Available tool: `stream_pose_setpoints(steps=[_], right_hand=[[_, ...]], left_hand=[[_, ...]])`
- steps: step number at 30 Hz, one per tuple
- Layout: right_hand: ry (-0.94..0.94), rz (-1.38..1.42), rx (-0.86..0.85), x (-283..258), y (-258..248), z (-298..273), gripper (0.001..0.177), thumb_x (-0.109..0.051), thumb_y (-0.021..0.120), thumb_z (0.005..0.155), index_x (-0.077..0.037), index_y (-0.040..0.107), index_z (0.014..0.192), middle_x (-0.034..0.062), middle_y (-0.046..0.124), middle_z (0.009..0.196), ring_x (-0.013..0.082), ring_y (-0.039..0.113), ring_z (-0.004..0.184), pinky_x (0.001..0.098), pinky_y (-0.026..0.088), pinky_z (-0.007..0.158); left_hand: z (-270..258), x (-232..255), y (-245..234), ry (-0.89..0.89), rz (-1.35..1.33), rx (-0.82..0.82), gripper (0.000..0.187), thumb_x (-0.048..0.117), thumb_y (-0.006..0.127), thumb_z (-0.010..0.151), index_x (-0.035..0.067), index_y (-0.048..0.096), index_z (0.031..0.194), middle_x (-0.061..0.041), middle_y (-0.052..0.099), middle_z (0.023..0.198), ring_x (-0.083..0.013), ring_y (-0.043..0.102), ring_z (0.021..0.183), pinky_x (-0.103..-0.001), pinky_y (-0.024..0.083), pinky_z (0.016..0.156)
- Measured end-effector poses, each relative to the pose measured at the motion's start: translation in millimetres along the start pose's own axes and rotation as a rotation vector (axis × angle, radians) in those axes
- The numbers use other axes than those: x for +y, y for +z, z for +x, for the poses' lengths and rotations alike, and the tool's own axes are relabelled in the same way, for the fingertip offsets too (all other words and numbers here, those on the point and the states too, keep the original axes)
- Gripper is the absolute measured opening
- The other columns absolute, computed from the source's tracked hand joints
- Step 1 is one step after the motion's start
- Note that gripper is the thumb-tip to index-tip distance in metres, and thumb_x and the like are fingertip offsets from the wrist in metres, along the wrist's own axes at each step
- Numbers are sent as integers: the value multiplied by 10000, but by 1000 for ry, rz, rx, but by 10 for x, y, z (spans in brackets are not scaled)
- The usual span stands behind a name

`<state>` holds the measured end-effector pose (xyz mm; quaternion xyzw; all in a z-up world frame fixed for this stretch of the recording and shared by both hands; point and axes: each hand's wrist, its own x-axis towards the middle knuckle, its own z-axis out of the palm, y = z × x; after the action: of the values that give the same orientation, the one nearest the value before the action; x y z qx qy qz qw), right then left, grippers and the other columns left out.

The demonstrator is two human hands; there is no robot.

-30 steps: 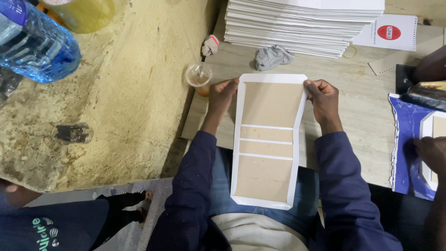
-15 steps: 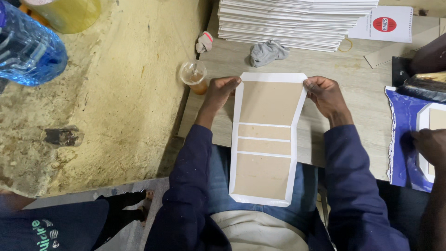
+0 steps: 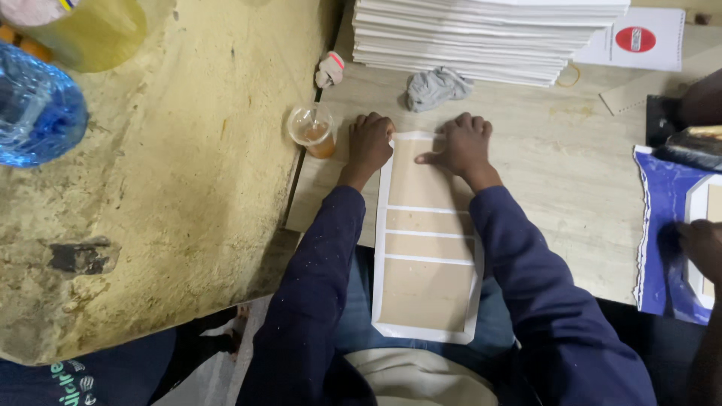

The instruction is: The person wipes a white sheet of paper on a table using a cloth held in their right hand. They then pick up a white cardboard frame, wipe its surface, and place it back down. The person continues to wipe the paper and the frame repeatedly.

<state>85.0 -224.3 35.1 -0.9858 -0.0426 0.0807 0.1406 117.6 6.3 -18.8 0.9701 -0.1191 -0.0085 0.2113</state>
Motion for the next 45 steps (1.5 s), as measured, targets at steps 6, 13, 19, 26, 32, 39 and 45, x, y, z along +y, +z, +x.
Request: stream_pose_setpoints(steps=[6, 13, 19, 26, 32, 39, 45], right_hand=[[-19, -198, 99, -183, 747, 134, 621, -556, 854, 887, -130, 703, 1313, 116, 648, 1226, 359, 592, 1246, 532, 316, 1145], [-190, -196, 413, -280, 892, -247, 407, -475, 608, 1098, -130, 819, 1136, 171, 788, 1292, 338, 756, 1210, 475, 458, 1131], [-119, -197, 66, -46, -41, -312, 573, -575, 671, 1011, -90, 736, 1309, 134, 698, 1459, 338, 630, 1407, 535, 246, 1333], [-1, -324, 214, 124, 427, -490, 832, -690, 558, 1092, 64, 674, 1425, 256, 687, 1451, 389, 641, 1380, 512, 192, 1336], [-1, -523, 218, -49, 411, -479, 682, -625, 559, 1129, 14, 771, 1237, 215, 803, 1181, 334, 749, 1183, 544, 67, 1346], [-349, -188, 281, 124, 153, 832, 334, -317, 657, 1077, -219, 781, 1372, 134, 733, 1454, 372, 617, 1415, 583, 306, 1231], [-534, 328, -2, -153, 113, 558, 203, -166, 739, 979, -59, 835, 1122, 248, 770, 1150, 539, 712, 1088, 608, 540, 998]], left_hand=[[-690, 636, -24, 151, 404, 135, 220, 144, 621, 1046, 96, 794, 1173, -132, 752, 1190, -286, 676, 1133, -487, 412, 1071], [-667, 518, 320, 195, 283, 571, 389, 255, 697, 997, 13, 676, 1300, -219, 692, 1289, -377, 657, 1274, -528, 379, 1207], [-601, 491, 454, 240, 239, 657, 435, 142, 758, 864, 38, 725, 1285, -182, 724, 1339, -331, 692, 1301, -489, 374, 1280], [-635, 521, 424, 232, 233, 723, 308, 113, 727, 869, 44, 765, 1167, -150, 757, 1224, -312, 747, 1175, -477, 493, 1164], [-736, 667, 61, 239, 186, 633, 476, 134, 740, 891, 0, 681, 1344, -224, 651, 1436, -397, 587, 1413, -595, 357, 1258], [-648, 606, 240, 182, 164, 768, 361, 156, 726, 809, 31, 776, 1144, -182, 740, 1185, -348, 705, 987, -493, 512, 972], [-661, 585, 243, 151, 181, 776, 230, 179, 705, 834, 89, 806, 1021, -109, 757, 1034, -312, 655, 799, -458, 484, 833]])
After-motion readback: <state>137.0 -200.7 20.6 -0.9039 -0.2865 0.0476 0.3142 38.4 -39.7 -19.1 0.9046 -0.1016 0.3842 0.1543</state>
